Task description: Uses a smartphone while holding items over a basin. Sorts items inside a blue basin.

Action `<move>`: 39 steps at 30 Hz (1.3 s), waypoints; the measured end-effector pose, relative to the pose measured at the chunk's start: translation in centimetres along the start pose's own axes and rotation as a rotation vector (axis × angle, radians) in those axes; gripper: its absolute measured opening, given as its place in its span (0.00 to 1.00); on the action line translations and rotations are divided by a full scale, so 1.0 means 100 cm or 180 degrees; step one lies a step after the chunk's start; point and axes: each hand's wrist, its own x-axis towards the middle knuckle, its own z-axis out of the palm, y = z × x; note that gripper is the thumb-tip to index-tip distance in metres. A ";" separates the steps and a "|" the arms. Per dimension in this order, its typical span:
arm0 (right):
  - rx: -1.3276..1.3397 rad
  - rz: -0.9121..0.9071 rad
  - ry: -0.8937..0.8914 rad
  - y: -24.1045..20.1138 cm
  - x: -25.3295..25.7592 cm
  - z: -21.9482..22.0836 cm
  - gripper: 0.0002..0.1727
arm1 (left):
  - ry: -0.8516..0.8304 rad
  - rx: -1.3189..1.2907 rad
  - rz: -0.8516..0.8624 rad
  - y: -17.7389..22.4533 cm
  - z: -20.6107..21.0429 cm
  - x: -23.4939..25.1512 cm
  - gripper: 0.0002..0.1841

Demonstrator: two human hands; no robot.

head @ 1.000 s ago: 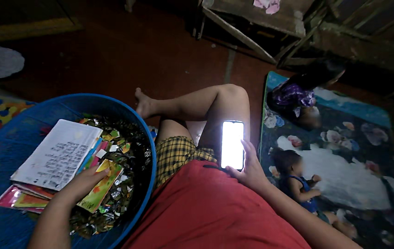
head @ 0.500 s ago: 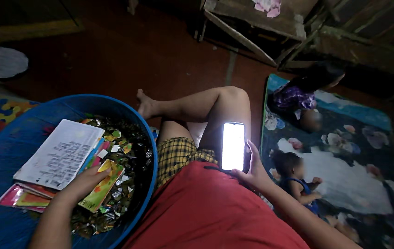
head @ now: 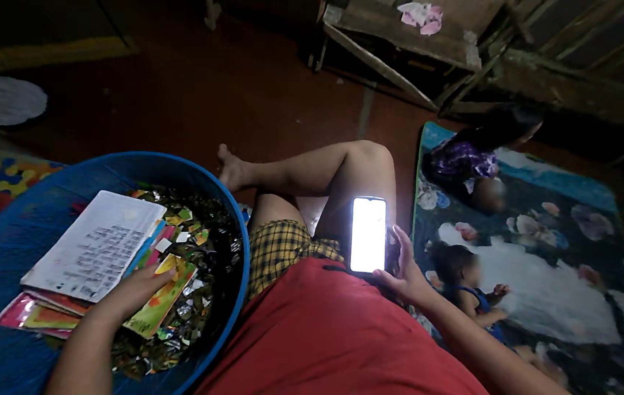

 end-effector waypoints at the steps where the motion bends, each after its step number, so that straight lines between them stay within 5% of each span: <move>1: 0.0112 0.0067 -0.0059 -0.002 0.000 -0.002 0.64 | -0.0011 -0.0007 0.0004 -0.001 0.000 0.001 0.25; 22: 0.0265 0.0215 0.0281 -0.007 0.008 0.005 0.53 | -0.0014 -0.0051 0.0039 -0.001 -0.001 -0.001 0.24; 33: -0.0256 0.0395 0.0376 -0.015 0.015 0.006 0.51 | -0.0008 0.0007 0.0041 0.004 -0.002 -0.005 0.24; 39: -0.1521 0.0399 0.0482 -0.034 0.044 -0.012 0.47 | -0.0017 0.0007 -0.0012 0.004 -0.002 -0.003 0.25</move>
